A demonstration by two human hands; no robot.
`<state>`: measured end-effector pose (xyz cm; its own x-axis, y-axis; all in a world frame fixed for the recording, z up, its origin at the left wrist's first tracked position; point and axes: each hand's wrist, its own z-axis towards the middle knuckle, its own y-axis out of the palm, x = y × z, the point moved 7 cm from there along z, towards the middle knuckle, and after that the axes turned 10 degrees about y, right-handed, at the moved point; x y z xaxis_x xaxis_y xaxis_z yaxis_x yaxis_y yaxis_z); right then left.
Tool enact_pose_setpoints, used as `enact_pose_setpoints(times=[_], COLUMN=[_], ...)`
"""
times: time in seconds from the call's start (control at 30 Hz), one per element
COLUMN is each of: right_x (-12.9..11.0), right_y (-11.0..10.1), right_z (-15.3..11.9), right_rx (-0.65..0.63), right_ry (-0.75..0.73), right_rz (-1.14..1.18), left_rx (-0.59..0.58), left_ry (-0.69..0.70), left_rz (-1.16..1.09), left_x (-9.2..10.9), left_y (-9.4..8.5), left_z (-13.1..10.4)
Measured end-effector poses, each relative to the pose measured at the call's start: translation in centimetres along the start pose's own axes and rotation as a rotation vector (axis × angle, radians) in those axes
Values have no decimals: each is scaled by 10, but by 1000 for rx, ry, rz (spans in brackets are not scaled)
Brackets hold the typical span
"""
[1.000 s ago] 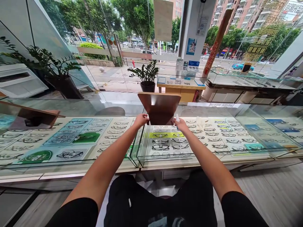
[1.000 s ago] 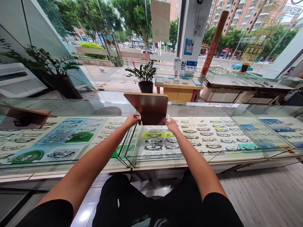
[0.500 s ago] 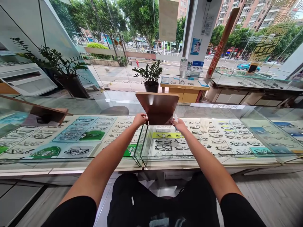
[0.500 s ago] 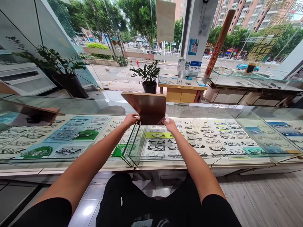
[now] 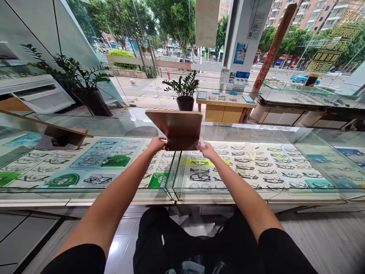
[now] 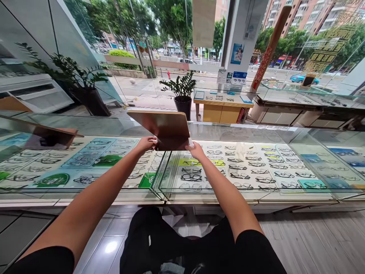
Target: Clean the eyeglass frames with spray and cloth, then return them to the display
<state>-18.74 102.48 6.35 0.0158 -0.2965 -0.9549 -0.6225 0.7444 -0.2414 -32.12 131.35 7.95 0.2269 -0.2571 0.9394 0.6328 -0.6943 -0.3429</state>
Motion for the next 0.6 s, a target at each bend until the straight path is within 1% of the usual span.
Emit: enact_pose_setpoints(times=[0.1,0.17,0.23,0.33,0.4,0.47,0.53,0.6], right_x=[-7,-10,-11,-9,-8,-5,-1,5], right_y=[11,12,7,-12,-32,-61,-99,-146], right_z=[-6,-15,-26,-48,-64,-78,-87,-93], right_rx=[-36,-71,-115,-165,-179,-152,-56,88], right_ry=[-15,-30,-47,-58,-65,-70,-63,-44], right_rz=[-33,-43,-45,-33,-24,-43,-96,-178], left_rx=[26,42,52,70,93,120,143,169], left_ry=[-20,-30,-41,-56,-74,-100,-120,-142], left_rz=[21,36,45,54,72,100,133,181], left_x=[-3,-5,-9,-16,-22,-30,-38,-46], left_y=[-24,-44,-65,-97,-118,-137,-154,-169], left_z=[-3,-5,-8,-10,-10,-8,-3,3])
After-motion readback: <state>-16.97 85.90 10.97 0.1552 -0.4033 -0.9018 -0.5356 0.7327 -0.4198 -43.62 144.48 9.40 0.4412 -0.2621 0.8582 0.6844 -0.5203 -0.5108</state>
